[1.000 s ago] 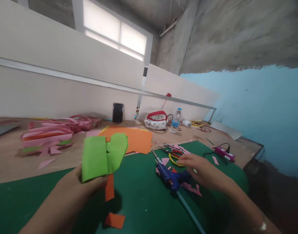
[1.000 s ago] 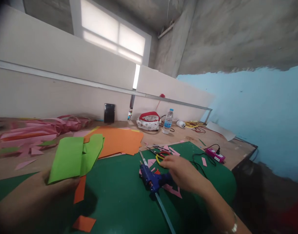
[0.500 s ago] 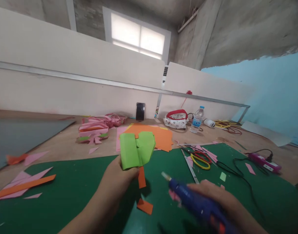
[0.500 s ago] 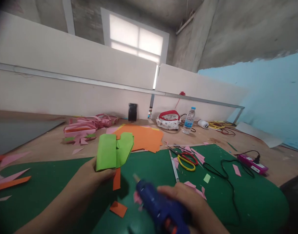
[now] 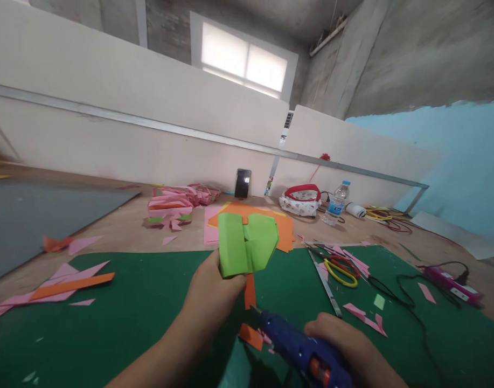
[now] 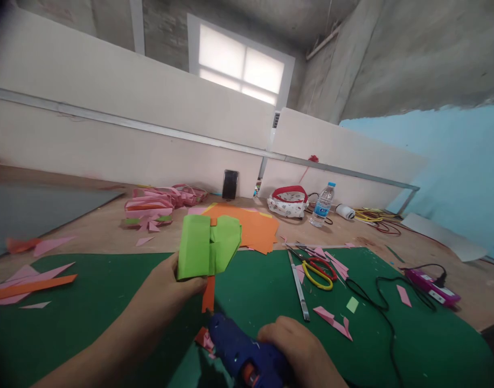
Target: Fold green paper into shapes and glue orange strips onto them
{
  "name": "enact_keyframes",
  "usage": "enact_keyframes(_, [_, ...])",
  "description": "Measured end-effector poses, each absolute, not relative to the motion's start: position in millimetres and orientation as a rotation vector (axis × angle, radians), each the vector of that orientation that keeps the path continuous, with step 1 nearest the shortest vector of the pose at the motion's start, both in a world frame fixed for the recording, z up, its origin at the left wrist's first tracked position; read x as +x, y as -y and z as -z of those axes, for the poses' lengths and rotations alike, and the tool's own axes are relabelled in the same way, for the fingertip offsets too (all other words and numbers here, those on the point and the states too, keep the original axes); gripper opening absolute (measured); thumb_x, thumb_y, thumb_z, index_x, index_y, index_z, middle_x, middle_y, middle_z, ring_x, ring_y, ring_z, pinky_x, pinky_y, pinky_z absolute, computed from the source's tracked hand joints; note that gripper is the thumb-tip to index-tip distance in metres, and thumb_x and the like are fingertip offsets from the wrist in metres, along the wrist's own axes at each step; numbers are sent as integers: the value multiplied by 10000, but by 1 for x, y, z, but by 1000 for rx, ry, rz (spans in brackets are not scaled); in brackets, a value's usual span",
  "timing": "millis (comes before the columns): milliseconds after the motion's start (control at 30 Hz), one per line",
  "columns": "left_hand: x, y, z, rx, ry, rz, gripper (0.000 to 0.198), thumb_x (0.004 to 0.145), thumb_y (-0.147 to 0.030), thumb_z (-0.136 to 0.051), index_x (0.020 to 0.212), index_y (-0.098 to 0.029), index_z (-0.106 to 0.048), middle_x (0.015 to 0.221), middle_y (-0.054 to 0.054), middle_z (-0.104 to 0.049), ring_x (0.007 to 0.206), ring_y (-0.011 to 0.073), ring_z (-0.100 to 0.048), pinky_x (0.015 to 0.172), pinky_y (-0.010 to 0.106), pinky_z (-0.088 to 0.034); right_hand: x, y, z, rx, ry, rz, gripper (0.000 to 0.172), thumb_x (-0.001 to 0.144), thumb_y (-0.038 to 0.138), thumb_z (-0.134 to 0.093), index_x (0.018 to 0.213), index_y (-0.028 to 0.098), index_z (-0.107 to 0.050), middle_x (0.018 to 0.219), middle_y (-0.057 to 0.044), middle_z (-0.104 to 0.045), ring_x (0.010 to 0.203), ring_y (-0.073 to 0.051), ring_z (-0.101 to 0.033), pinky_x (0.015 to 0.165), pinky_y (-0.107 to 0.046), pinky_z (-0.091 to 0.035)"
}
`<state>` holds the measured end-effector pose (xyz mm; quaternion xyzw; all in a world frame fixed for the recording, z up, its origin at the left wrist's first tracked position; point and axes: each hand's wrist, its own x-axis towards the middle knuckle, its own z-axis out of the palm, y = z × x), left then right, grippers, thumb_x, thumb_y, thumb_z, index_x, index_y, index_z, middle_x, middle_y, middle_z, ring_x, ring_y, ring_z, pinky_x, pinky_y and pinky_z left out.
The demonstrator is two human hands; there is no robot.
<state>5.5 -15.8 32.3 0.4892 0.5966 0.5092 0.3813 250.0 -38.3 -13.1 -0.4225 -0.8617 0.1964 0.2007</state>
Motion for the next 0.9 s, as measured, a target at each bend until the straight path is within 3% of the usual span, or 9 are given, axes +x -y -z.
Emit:
enact_keyframes(200, [5,14,-32,1304,-1526,-1286,253,642,-203,-586,894,-215,-605,839,50,-693,835,286,-640,707,378,-478,246,40,8,-1193,2402,-543,299,815,505,-561,807,207,-579,747,-13,-501,660,-157,-506,574,-239,-339])
enact_keyframes(500, [7,16,-35,1310,-1529,-1274,245,617,-171,-576,856,-212,-616,822,56,-707,824,293,-641,706,386,-468,240,42,2,-1275,2414,-492,126,846,244,-506,734,197,-544,744,2,-461,671,-139,-502,579,-225,-322])
enact_keyframes(767, [5,15,-32,1290,-1510,-1276,248,625,-172,-585,869,-218,-602,833,45,-697,816,277,-630,705,379,-465,246,45,-1,-1277,2434,-474,144,793,326,-567,740,203,-514,747,2,-454,664,-144,-492,575,-232,-321])
enact_keyframes(900, [6,15,-33,1266,-1500,-1277,256,623,-165,-596,874,-215,-613,833,45,-698,829,278,-625,715,377,-461,242,47,-2,-1270,2438,-413,96,777,268,-574,738,201,-516,748,4,-463,661,-138,-493,566,-225,-316])
